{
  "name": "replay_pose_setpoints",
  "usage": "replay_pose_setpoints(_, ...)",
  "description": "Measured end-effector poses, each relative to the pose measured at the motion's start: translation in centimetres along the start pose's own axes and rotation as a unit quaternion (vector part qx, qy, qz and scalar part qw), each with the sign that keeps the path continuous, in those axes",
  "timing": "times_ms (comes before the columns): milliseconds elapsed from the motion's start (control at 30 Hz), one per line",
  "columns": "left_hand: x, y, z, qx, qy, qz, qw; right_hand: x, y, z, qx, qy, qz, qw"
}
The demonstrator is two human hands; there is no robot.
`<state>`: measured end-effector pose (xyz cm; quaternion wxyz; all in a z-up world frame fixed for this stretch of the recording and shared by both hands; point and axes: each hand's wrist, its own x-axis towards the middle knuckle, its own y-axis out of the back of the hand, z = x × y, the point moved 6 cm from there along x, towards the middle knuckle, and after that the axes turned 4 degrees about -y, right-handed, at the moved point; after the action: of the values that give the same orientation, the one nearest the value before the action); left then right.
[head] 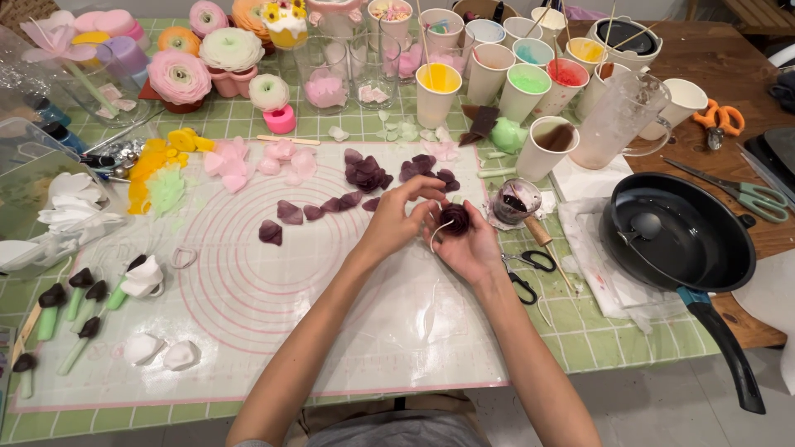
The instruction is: Dipping individual wax petals into a dark liquid wax and assembling them around a wick to create a flower candle.
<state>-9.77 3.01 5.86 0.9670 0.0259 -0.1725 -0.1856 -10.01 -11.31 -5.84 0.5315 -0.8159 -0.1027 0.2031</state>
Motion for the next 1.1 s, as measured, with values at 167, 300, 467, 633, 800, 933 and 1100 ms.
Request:
replay_pose_setpoints(167,0.4,-0.2,-0.6,0.133,-0.092,0.006,0.987,-0.4,-1.4,0.3,-0.025,-0.002,-0.009,1.0)
replay_pose_setpoints(300,0.8,-0.2,0.1,0.179,-0.121,0.002,0.976,-0.4,-1.5,0.4,-0.044,0.003,-0.046,0.998)
replay_pose_setpoints(467,1.5,-0.1,0.5,0.131,-0.126,-0.031,0.983,0.0,-1.0,0.5,-0.007,-0.023,-0.128,0.992)
replay_pose_setpoints(633,2.0,-0.6,-0.2,0.162,-0.107,-0.074,0.978,-0.1,-1.4,0.3,0.004,0.013,-0.054,0.998)
replay_pose_setpoints(800,2.9,0.0,-3.2,0.046,-0.025,-0.068,0.996,0.3,-0.4,0.0,0.041,-0.006,-0.065,0.997)
replay_pose_setpoints(933,2.9,0.0,-3.0,0.058,-0.019,-0.073,0.995,0.2,-0.7,0.0,0.021,-0.001,-0.073,0.997)
replay_pose_setpoints(1100,3.0,0.1,-3.0,0.068,-0.04,-0.081,0.994,0.5,0.0,0.1,0.056,-0.008,-0.071,0.996)
